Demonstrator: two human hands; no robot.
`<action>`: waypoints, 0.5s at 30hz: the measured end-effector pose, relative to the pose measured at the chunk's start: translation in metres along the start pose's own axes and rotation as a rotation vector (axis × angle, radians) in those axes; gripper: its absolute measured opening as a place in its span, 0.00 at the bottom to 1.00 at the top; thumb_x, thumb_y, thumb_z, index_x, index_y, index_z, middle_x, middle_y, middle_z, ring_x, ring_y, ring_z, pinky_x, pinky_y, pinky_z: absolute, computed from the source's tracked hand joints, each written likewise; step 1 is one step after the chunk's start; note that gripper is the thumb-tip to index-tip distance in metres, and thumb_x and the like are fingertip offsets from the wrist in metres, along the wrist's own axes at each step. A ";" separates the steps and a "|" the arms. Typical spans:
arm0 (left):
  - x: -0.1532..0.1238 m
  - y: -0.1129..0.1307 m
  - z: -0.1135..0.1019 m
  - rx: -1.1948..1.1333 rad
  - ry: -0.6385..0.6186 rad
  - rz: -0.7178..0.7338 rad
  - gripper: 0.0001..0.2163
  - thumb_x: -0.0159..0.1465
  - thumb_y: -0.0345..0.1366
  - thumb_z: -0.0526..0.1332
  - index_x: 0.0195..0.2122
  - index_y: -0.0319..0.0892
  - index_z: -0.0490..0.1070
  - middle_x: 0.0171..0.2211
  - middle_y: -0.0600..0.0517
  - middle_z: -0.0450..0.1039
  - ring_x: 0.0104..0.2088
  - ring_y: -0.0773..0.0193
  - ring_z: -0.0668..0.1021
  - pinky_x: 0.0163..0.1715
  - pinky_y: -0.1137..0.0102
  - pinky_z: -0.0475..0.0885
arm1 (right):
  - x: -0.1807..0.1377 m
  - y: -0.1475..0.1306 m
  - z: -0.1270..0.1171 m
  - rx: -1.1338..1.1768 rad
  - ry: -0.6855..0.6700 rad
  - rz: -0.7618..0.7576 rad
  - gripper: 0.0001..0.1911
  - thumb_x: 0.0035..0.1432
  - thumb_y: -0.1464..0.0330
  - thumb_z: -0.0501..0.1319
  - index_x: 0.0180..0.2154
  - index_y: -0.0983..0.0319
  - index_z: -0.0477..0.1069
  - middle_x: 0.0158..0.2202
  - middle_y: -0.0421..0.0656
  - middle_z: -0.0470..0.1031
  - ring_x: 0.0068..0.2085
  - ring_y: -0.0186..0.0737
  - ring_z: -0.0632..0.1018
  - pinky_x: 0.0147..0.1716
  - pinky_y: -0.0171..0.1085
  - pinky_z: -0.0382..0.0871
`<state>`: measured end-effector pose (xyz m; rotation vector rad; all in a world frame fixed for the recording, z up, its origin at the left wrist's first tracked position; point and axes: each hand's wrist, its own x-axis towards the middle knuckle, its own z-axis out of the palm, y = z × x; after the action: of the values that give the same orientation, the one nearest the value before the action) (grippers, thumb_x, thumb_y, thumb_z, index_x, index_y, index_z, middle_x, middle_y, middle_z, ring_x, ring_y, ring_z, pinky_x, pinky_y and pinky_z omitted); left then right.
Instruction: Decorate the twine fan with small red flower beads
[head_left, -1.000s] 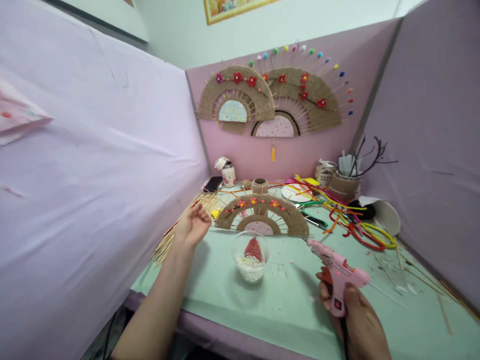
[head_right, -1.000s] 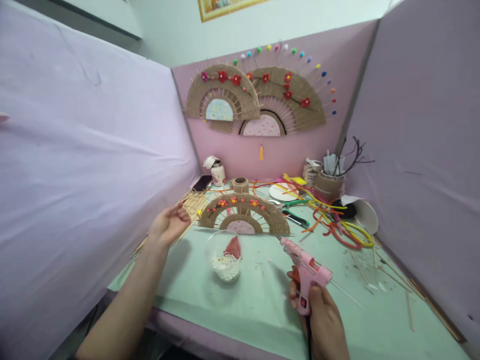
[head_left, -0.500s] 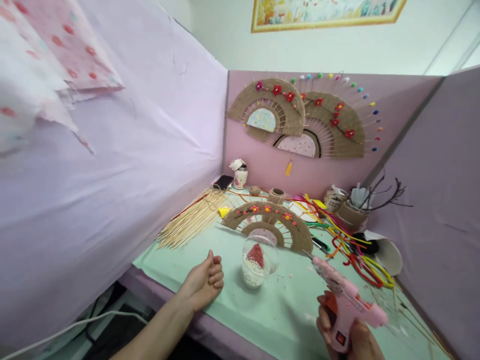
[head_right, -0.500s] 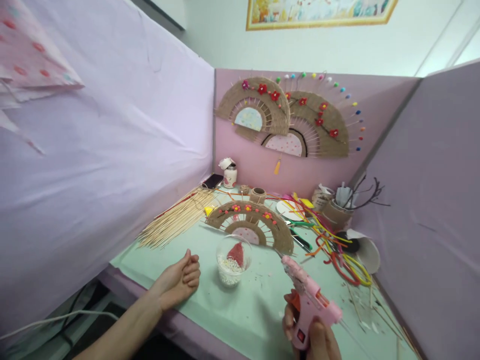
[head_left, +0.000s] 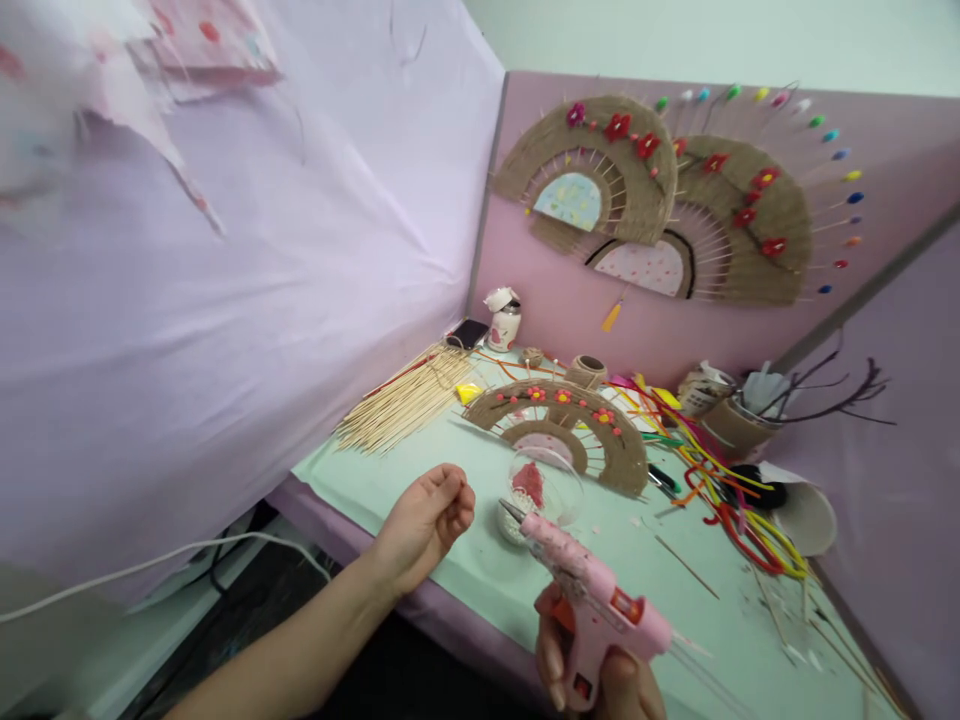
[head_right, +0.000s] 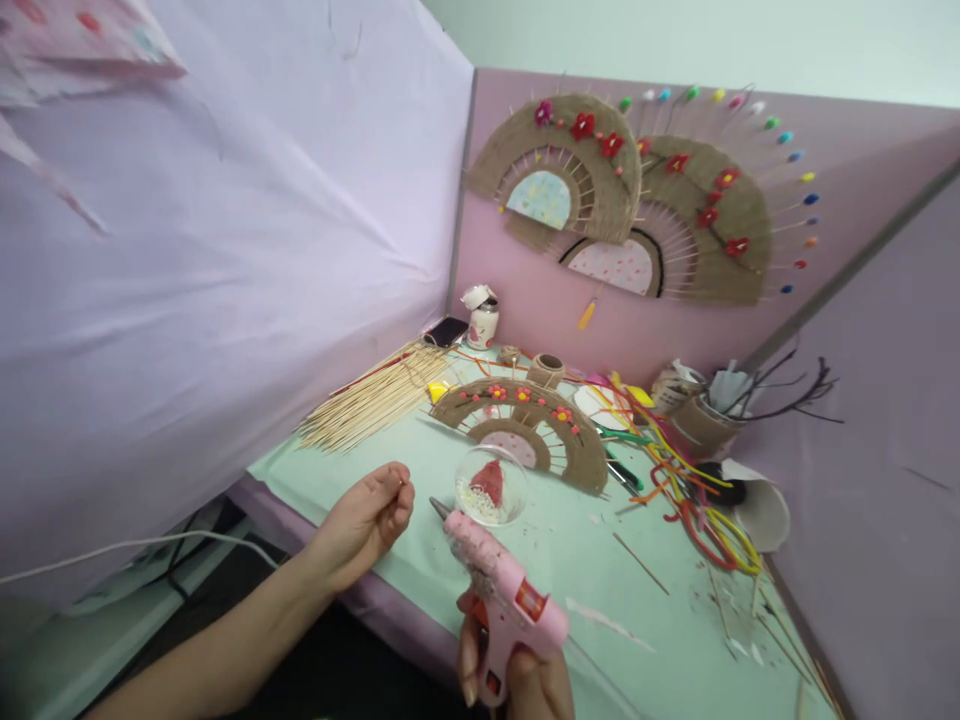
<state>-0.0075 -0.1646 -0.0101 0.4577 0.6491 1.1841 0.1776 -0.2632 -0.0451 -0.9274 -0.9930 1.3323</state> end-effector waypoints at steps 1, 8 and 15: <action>0.001 -0.001 -0.001 -0.024 -0.002 -0.002 0.17 0.47 0.40 0.74 0.28 0.39 0.69 0.21 0.56 0.70 0.20 0.77 0.71 0.21 0.82 0.67 | 0.001 -0.001 0.004 -0.010 0.003 -0.009 0.35 0.54 0.39 0.51 0.41 0.62 0.73 0.19 0.39 0.63 0.18 0.32 0.59 0.18 0.34 0.49; 0.004 -0.005 -0.005 -0.125 0.061 -0.039 0.09 0.50 0.29 0.73 0.31 0.37 0.75 0.25 0.53 0.73 0.25 0.75 0.75 0.27 0.82 0.73 | 0.002 0.001 0.012 -0.058 0.002 0.029 0.35 0.57 0.41 0.48 0.41 0.63 0.73 0.20 0.41 0.66 0.20 0.35 0.62 0.20 0.36 0.52; -0.001 -0.004 -0.002 -0.095 -0.007 -0.041 0.11 0.48 0.31 0.74 0.30 0.37 0.75 0.27 0.51 0.76 0.26 0.73 0.77 0.29 0.81 0.75 | 0.001 0.007 0.011 -0.027 -0.015 0.048 0.31 0.55 0.42 0.52 0.40 0.61 0.73 0.20 0.39 0.64 0.21 0.34 0.62 0.20 0.34 0.52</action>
<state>-0.0068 -0.1669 -0.0140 0.3667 0.5916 1.1686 0.1653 -0.2622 -0.0484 -0.9680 -1.0080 1.3708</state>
